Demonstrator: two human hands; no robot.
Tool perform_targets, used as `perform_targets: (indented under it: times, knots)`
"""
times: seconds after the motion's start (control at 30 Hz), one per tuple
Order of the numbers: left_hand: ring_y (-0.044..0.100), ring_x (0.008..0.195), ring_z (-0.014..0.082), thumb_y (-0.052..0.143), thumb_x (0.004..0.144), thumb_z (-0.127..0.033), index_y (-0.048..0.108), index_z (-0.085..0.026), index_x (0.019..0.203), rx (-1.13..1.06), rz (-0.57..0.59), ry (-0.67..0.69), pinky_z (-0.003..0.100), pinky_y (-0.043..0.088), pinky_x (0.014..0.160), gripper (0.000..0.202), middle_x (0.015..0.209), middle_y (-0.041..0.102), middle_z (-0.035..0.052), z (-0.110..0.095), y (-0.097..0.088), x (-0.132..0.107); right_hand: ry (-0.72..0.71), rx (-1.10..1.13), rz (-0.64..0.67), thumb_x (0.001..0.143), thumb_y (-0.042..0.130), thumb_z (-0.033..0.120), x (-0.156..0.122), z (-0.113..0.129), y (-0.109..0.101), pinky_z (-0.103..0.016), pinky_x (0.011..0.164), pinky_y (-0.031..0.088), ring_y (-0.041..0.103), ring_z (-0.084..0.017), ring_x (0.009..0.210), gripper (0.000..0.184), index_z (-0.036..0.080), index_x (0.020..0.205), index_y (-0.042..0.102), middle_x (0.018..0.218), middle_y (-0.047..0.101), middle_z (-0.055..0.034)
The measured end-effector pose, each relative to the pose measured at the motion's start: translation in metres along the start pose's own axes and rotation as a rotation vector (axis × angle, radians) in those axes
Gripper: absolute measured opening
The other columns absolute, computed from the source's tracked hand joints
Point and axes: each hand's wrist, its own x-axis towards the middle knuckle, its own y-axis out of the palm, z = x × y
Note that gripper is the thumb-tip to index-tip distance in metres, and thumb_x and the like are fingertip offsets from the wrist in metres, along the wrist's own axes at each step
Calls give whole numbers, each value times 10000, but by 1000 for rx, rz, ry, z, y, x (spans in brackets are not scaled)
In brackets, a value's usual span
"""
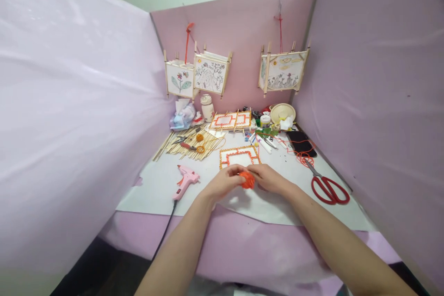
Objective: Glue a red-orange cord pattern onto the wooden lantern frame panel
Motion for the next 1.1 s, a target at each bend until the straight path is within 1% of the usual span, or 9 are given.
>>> perform_targets:
  times: [0.1,0.23,0.37,0.53,0.63,0.73,0.83,0.97,1.1]
  knots:
    - [537,655,122,722,544,-75,657,-152,745,370,-165,112,265,450,682,225,682,616,-12,12,4,2,63,-82,-88,965,411,268,-2,5,-4,-244,614,319,506,-138,646,289,184,756,591,703,606,-12]
    - [532,758,128,701,612,-182,577,-178,784,302,-456,279,272,454,763,212,788,588,-7,16,1,14,10,-168,-121,979,394,292,-4,20,1,-255,632,319,503,-146,667,297,187,761,567,727,599,-24]
    - [604,847,152,593,766,-372,565,-176,899,114,-377,269,293,496,788,239,943,636,62,-1,-7,11,-88,0,2,1006,342,318,-3,22,5,-256,680,367,556,-153,744,294,197,892,585,827,638,-30]
    - [609,740,156,709,629,-221,625,-160,848,125,100,1,278,479,700,243,830,647,50,-2,-6,-1,21,42,-79,975,386,291,-2,8,-6,-249,607,328,467,-135,627,293,197,722,501,675,530,10]
    - [534,663,129,704,582,-146,613,-172,748,331,-160,85,250,429,650,191,701,600,-5,11,0,4,11,9,-143,971,386,289,-3,12,-5,-259,617,316,445,-139,635,300,202,695,462,672,501,7]
    - [527,691,119,698,619,-199,573,-184,766,145,-424,210,235,435,674,193,726,583,-16,11,2,12,-113,-3,-81,983,369,301,-4,19,4,-264,651,340,484,-149,686,286,203,745,492,731,545,-13]
    - [588,754,137,657,688,-322,580,-172,824,18,-339,181,260,477,714,216,836,626,34,0,-2,9,-127,-4,-25,987,362,300,-2,16,8,-261,658,350,503,-154,709,276,202,782,518,770,585,-23]
    - [607,692,174,725,589,-232,642,-140,814,131,-8,-40,289,478,648,257,776,655,68,-4,-7,-2,-3,-39,-143,968,387,280,2,0,-2,-262,624,317,469,-152,661,277,199,731,503,707,556,-12]
    - [529,619,130,724,542,-141,593,-171,711,278,-272,90,239,410,594,216,636,582,-13,9,-5,6,-32,-36,-160,978,383,303,0,5,-3,-267,660,347,493,-151,681,292,200,739,516,720,566,-13]
